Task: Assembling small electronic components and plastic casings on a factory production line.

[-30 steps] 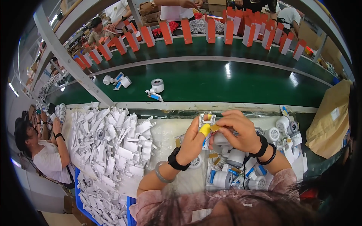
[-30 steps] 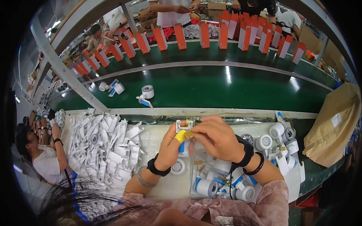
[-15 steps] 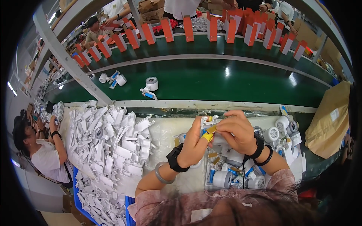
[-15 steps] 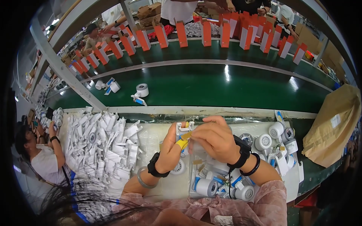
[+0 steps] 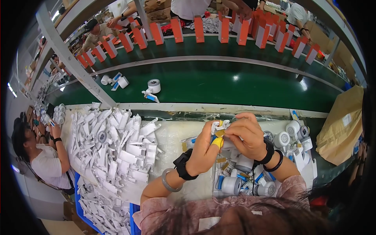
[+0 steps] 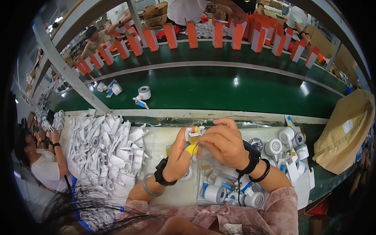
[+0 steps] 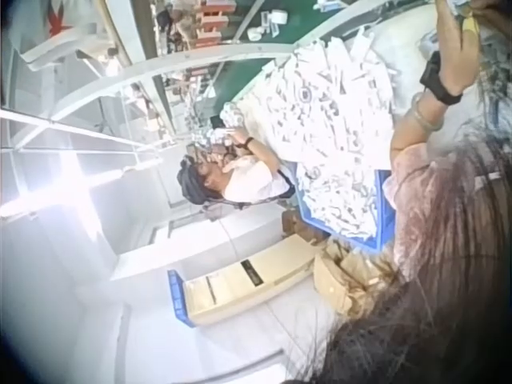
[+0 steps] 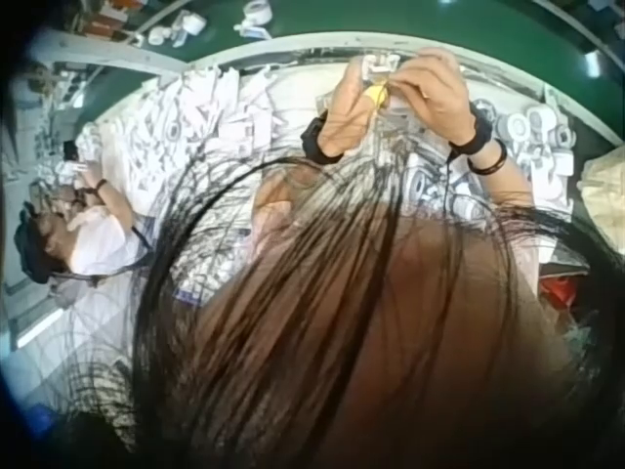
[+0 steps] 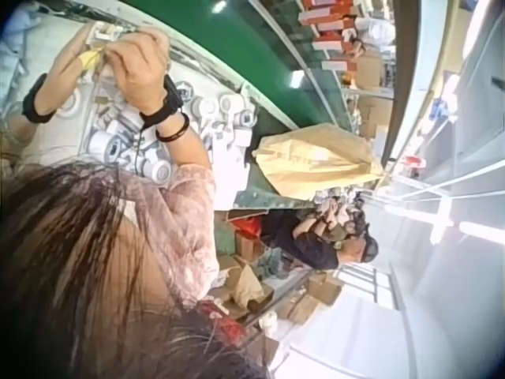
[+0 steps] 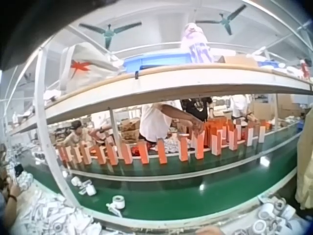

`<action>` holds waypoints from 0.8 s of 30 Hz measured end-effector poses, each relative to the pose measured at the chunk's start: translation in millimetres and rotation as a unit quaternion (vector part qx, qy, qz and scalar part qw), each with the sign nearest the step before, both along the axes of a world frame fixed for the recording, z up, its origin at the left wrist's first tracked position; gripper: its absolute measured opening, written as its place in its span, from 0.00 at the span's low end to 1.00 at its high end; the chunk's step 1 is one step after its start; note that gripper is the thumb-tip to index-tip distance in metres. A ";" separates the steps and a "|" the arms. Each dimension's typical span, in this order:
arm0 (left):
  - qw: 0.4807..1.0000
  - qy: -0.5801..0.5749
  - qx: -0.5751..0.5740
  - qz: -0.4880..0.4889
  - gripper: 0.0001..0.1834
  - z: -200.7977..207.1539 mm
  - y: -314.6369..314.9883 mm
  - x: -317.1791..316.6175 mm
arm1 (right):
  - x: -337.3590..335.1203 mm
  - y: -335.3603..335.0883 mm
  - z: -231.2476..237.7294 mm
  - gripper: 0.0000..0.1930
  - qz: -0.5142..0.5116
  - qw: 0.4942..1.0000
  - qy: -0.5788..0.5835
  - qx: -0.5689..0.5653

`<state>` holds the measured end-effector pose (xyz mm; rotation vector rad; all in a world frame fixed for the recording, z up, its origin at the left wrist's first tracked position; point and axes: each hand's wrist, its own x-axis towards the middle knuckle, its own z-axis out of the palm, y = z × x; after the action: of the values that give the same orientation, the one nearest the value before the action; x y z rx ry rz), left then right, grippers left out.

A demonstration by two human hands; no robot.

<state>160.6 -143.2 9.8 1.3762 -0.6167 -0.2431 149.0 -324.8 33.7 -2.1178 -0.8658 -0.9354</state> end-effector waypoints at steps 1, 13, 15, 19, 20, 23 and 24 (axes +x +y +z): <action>1.000 0.006 -0.010 -0.008 0.26 -1.2 0.7 0.7 | -0.1 0.8 0.1 0.12 -0.003 1.000 0.000 0.003; 1.000 -0.008 -0.002 0.021 0.23 -6.8 -1.3 -5.1 | -0.5 2.0 3.3 0.13 -0.001 1.000 0.007 0.003; 1.000 -0.012 0.002 0.023 0.23 -8.8 -2.1 -4.2 | -0.1 1.1 2.6 0.13 -0.002 1.000 0.010 0.005; 1.000 -0.014 0.015 0.019 0.24 -10.6 -1.6 -3.2 | 3.9 -5.2 4.1 0.11 0.018 1.000 0.008 -0.016; 1.000 -0.013 0.015 0.019 0.24 -11.4 -1.4 -2.6 | 4.1 -6.0 4.9 0.10 0.025 0.999 0.005 -0.023; 0.998 -0.037 0.036 0.021 0.24 -13.7 -1.2 -1.6 | 3.3 -5.8 3.8 0.10 0.020 1.000 0.004 -0.023; 0.998 -0.036 0.040 0.026 0.24 -13.4 -0.8 -2.4 | 2.6 -4.9 3.7 0.10 0.020 1.000 0.005 -0.022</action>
<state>158.2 -144.0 -3.6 1.4812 -0.6353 -0.1777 151.6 -329.7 37.4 -2.1330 -0.9289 -0.8923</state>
